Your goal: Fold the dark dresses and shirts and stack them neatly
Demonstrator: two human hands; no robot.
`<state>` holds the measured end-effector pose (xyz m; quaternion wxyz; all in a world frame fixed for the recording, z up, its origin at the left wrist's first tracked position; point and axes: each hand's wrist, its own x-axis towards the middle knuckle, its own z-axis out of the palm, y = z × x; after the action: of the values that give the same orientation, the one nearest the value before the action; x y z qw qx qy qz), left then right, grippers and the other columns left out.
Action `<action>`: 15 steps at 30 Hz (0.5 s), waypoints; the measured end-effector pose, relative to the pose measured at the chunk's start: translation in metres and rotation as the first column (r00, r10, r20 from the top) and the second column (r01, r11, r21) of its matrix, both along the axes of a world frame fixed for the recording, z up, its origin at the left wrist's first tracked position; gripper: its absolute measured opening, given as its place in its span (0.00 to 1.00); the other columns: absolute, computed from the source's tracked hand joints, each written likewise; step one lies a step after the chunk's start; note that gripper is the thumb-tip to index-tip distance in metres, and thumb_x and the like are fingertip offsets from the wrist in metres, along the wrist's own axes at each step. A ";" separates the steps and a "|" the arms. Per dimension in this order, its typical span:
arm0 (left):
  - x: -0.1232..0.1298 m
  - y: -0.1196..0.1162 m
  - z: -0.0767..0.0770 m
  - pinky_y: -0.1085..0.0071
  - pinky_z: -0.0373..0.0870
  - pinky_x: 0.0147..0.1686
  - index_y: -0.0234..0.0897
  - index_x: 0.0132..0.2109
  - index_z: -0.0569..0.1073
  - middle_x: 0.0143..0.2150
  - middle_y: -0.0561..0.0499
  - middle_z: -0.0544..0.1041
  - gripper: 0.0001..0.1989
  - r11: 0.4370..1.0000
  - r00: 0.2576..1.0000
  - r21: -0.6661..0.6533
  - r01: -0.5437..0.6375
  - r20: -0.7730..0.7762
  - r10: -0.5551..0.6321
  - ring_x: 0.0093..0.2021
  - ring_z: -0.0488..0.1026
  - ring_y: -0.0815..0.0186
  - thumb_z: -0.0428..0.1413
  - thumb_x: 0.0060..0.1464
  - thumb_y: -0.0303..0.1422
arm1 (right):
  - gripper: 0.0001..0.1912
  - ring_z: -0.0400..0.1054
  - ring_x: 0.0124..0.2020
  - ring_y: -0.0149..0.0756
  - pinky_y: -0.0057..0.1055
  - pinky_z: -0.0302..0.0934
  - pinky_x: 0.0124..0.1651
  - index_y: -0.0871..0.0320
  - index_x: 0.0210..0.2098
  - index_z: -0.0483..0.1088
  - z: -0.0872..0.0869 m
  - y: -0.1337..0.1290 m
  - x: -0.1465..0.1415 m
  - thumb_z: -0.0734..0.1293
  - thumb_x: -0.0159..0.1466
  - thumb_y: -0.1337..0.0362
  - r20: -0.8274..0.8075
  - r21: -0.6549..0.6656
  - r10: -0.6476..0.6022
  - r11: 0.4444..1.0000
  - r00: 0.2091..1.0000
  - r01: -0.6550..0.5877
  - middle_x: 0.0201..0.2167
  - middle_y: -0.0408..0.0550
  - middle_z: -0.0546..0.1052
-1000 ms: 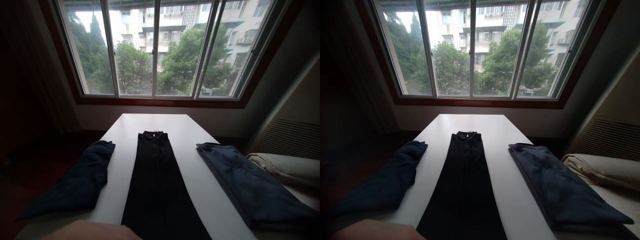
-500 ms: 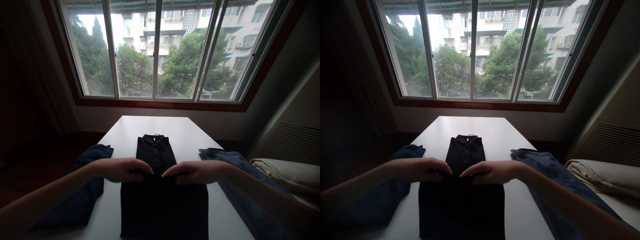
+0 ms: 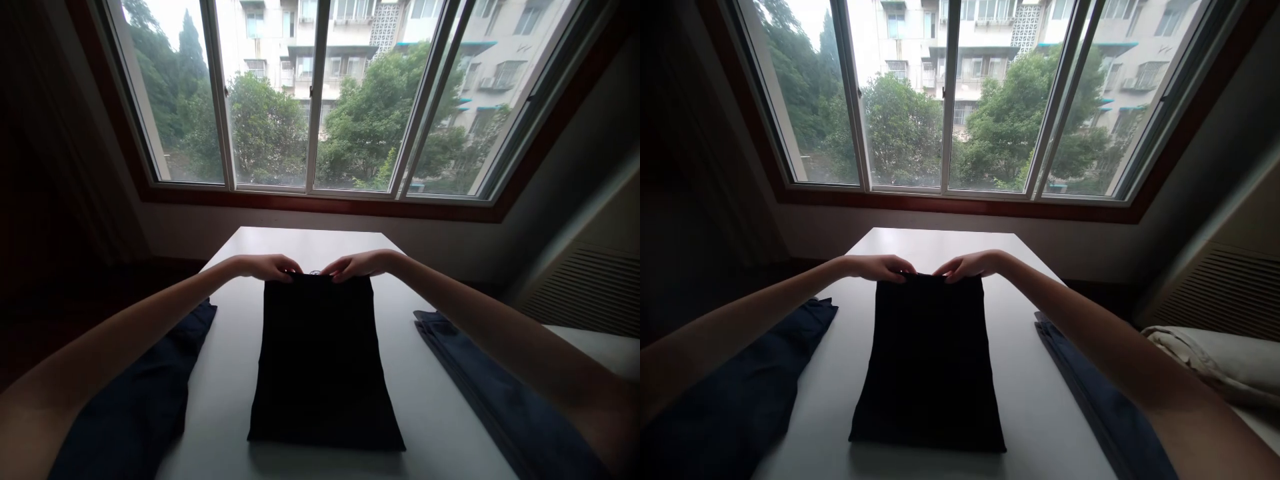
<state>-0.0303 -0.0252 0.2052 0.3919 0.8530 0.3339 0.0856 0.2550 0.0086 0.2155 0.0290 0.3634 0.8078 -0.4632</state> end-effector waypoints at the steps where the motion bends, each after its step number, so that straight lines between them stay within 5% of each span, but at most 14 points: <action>1: -0.001 0.013 -0.001 0.71 0.63 0.45 0.34 0.48 0.75 0.42 0.49 0.75 0.18 1.000 1.000 0.014 -0.012 0.000 0.012 0.42 0.68 0.64 0.58 0.49 0.37 | 0.27 0.70 0.51 0.38 0.29 0.61 0.55 0.55 0.57 0.71 0.001 0.014 -0.001 0.71 0.57 0.63 0.009 -0.023 -0.018 1.000 1.000 0.019 0.48 0.48 0.77; 4: -0.002 0.051 -0.006 0.70 0.64 0.44 0.32 0.48 0.75 0.42 0.48 0.75 0.20 0.997 0.998 0.046 -0.056 -0.015 0.057 0.42 0.69 0.64 0.58 0.48 0.37 | 0.29 0.70 0.50 0.38 0.31 0.62 0.54 0.54 0.59 0.69 0.001 0.053 -0.007 0.70 0.58 0.64 0.074 -0.048 -0.067 0.996 0.995 0.071 0.49 0.48 0.77; 8: 0.002 0.097 -0.026 0.70 0.67 0.43 0.33 0.49 0.75 0.46 0.45 0.76 0.20 0.981 0.980 0.112 -0.160 -0.100 0.171 0.42 0.71 0.62 0.56 0.48 0.35 | 0.26 0.71 0.48 0.38 0.30 0.63 0.52 0.56 0.58 0.70 -0.014 0.095 -0.022 0.67 0.59 0.69 0.253 0.151 -0.137 0.983 0.958 0.101 0.48 0.50 0.77; 12: 0.012 0.132 -0.064 0.71 0.69 0.41 0.35 0.46 0.77 0.46 0.45 0.78 0.18 0.937 0.929 0.202 -0.285 -0.184 0.322 0.43 0.73 0.60 0.55 0.47 0.31 | 0.24 0.71 0.49 0.41 0.31 0.64 0.50 0.56 0.55 0.72 -0.052 0.120 -0.039 0.65 0.59 0.72 0.376 0.381 -0.222 0.922 0.900 0.068 0.48 0.51 0.78; 15: 0.018 0.147 -0.099 0.69 0.70 0.41 0.36 0.43 0.78 0.44 0.45 0.79 0.14 0.905 0.898 0.244 -0.348 -0.192 0.397 0.43 0.74 0.58 0.55 0.47 0.29 | 0.22 0.70 0.51 0.49 0.42 0.60 0.54 0.57 0.51 0.75 -0.087 0.128 -0.046 0.65 0.58 0.74 0.391 0.463 -0.293 0.882 0.873 0.088 0.49 0.55 0.77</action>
<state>-0.0124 0.1223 0.1061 0.2360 0.8125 0.5252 0.0908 0.2093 0.1365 0.1285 0.0868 0.5375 0.8200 -0.1767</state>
